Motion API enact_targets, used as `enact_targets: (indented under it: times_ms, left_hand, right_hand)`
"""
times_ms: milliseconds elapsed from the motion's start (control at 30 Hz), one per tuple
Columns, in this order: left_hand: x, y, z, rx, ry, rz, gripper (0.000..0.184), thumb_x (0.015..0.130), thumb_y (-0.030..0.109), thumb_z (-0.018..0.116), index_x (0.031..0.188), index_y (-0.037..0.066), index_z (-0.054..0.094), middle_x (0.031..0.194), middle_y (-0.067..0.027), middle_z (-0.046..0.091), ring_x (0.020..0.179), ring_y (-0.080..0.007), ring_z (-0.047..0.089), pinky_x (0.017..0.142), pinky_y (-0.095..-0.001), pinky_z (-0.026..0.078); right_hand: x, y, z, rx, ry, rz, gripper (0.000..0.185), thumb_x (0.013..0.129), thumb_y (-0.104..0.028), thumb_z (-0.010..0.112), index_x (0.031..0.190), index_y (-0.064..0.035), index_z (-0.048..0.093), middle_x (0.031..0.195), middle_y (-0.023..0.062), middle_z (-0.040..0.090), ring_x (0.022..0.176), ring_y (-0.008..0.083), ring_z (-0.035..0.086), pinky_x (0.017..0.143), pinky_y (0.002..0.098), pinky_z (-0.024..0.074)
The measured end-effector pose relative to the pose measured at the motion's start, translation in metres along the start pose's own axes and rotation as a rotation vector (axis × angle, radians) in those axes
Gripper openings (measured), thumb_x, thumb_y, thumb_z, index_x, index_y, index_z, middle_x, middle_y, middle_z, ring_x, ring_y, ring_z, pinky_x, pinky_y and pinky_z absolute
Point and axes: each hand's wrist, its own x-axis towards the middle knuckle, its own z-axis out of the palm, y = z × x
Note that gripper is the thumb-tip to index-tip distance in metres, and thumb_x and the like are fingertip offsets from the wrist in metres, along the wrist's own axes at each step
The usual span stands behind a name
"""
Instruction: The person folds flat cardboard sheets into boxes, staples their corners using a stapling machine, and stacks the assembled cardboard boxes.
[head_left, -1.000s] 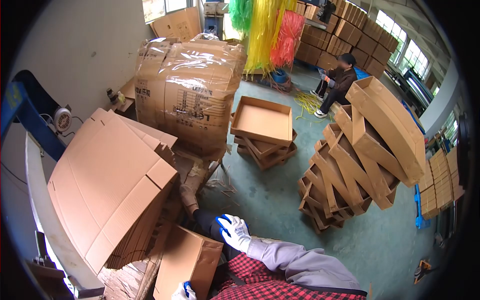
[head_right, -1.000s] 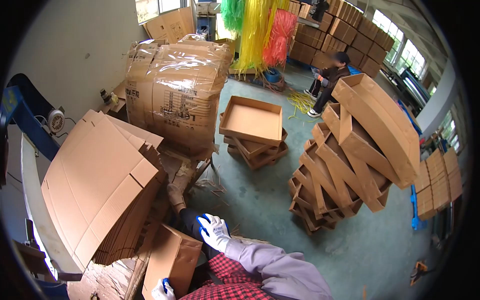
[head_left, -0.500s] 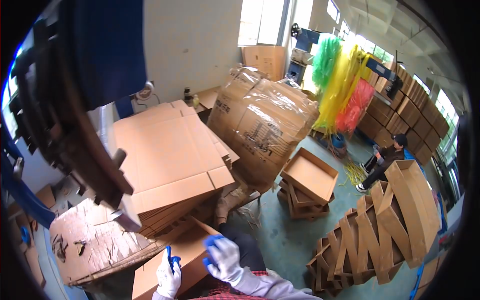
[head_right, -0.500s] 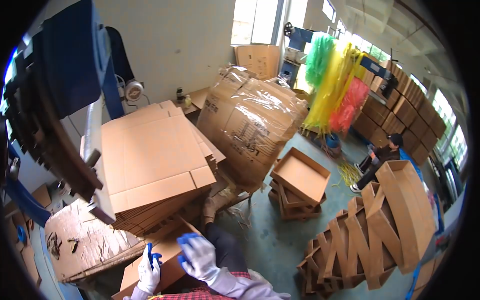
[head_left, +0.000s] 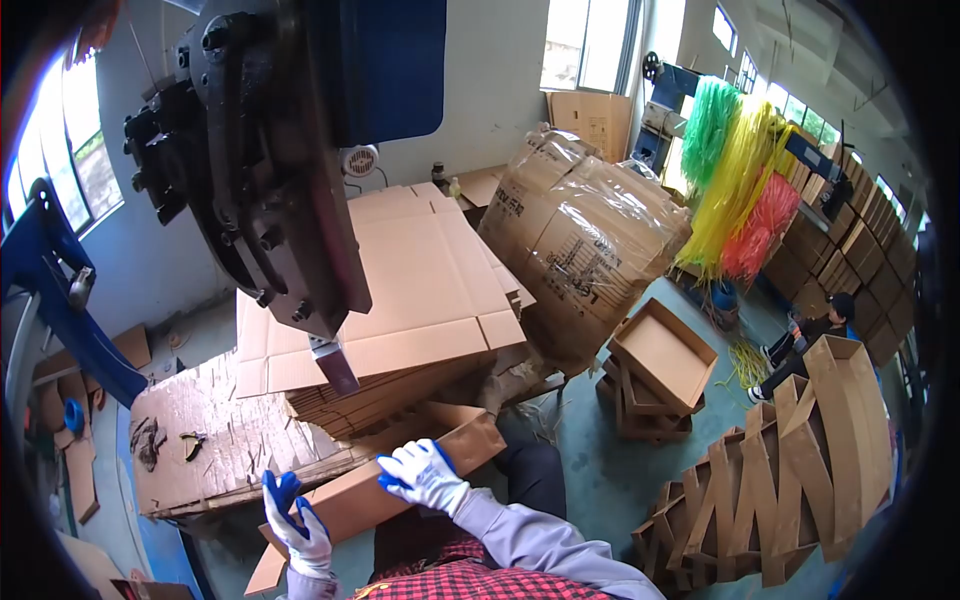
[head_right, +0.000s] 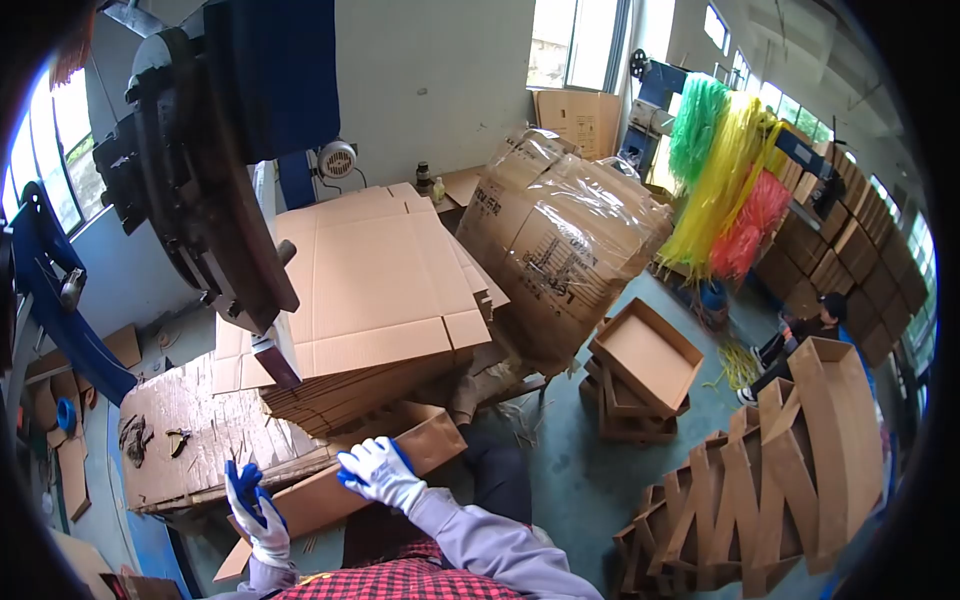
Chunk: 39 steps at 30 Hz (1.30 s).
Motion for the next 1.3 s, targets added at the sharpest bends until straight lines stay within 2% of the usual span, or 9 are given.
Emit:
enact_targets:
  times_ms: [267,433,567,667,733,833,900,1067,1300]
  left_hand:
    - [0.0,0.027,-0.024,0.257,0.107,0.219,0.056,0.087,-0.001,0.045,0.142,-0.001,0.034,0.132,-0.0209,0.051,0.097,-0.0275,0.062,0.087,-0.0357,0.05]
    - [-0.003,0.034,-0.024,0.251,-0.047,0.3,0.051,0.086,-0.002,0.044,0.137,-0.001,0.041,0.121,-0.0197,0.058,0.089,-0.025,0.063,0.08,-0.0344,0.052]
    - [-0.03,0.022,-0.046,-0.189,-0.266,-0.337,0.045,0.087,-0.001,0.045,0.132,0.0,0.047,0.108,-0.0152,0.063,0.083,-0.0204,0.063,0.075,-0.0322,0.052]
    - [-0.022,0.013,-0.057,-0.199,-0.021,-0.632,0.039,0.092,0.005,0.047,0.13,0.001,0.05,0.099,-0.0107,0.066,0.08,-0.0163,0.061,0.076,-0.0304,0.051]
    - [-0.004,-0.001,-0.061,-0.17,0.377,-0.569,0.026,0.1,0.018,0.045,0.115,0.004,0.06,0.112,-0.0099,0.062,0.099,-0.0175,0.059,0.09,-0.0304,0.048]
    - [0.014,-0.063,-0.073,-0.229,0.559,-0.319,0.027,0.101,0.024,0.045,0.101,0.004,0.064,0.11,-0.0091,0.062,0.1,-0.0163,0.059,0.096,-0.0303,0.044]
    - [0.028,-0.065,-0.086,0.154,0.057,0.108,0.056,0.096,0.032,0.05,0.143,0.003,0.04,0.141,-0.0145,0.046,0.129,-0.0294,0.045,0.112,-0.0398,0.03]
    - [0.029,-0.049,-0.074,-0.051,-0.331,-0.234,0.054,0.091,0.04,0.053,0.13,0.002,0.055,0.135,-0.0129,0.054,0.13,-0.0309,0.045,0.115,-0.0416,0.025]
    - [0.046,0.013,-0.055,-0.15,-0.295,0.002,0.041,0.094,0.033,0.052,0.115,0.0,0.062,0.116,-0.0115,0.062,0.11,-0.0244,0.055,0.104,-0.0363,0.034]
  right_hand:
    - [0.024,0.041,-0.018,-0.038,0.121,0.072,0.032,0.082,-0.037,0.062,0.104,-0.0139,0.064,0.09,0.005,0.06,0.082,0.0248,0.055,0.081,0.0374,0.0402]
    - [0.014,0.065,-0.041,-0.014,0.248,0.209,0.02,0.082,-0.032,0.063,0.093,-0.0147,0.064,0.086,0.0047,0.061,0.08,0.025,0.055,0.079,0.0377,0.041]
    - [0.007,0.083,-0.048,-0.054,0.276,0.308,0.013,0.08,-0.024,0.064,0.088,-0.014,0.062,0.083,0.004,0.061,0.077,0.0239,0.055,0.078,0.0369,0.0402]
    - [-0.005,0.086,-0.039,-0.048,0.36,0.437,0.009,0.081,-0.021,0.063,0.085,-0.013,0.06,0.081,0.0042,0.06,0.074,0.0242,0.053,0.077,0.0371,0.0397]
    - [-0.006,0.095,-0.046,-0.105,0.438,0.44,0.006,0.082,-0.018,0.062,0.083,-0.0127,0.059,0.079,0.0041,0.059,0.073,0.0244,0.053,0.077,0.0367,0.0396]
    - [-0.013,0.109,-0.045,-0.158,0.449,0.403,0.009,0.082,-0.021,0.063,0.08,-0.014,0.058,0.078,0.0027,0.058,0.073,0.0237,0.053,0.077,0.0359,0.0402]
    - [-0.027,0.104,-0.047,-0.023,0.427,0.411,0.01,0.083,-0.022,0.063,0.08,-0.0135,0.058,0.079,0.0027,0.059,0.074,0.0237,0.054,0.078,0.0359,0.0404]
    - [-0.049,0.109,-0.05,-0.032,0.405,0.459,0.009,0.083,-0.022,0.063,0.084,-0.0138,0.06,0.083,0.0026,0.06,0.077,0.0234,0.054,0.078,0.0372,0.0406]
    - [-0.03,0.082,-0.085,0.087,0.356,0.347,0.017,0.083,-0.027,0.063,0.096,-0.0153,0.064,0.097,0.0017,0.063,0.091,0.0229,0.057,0.087,0.0385,0.0406]
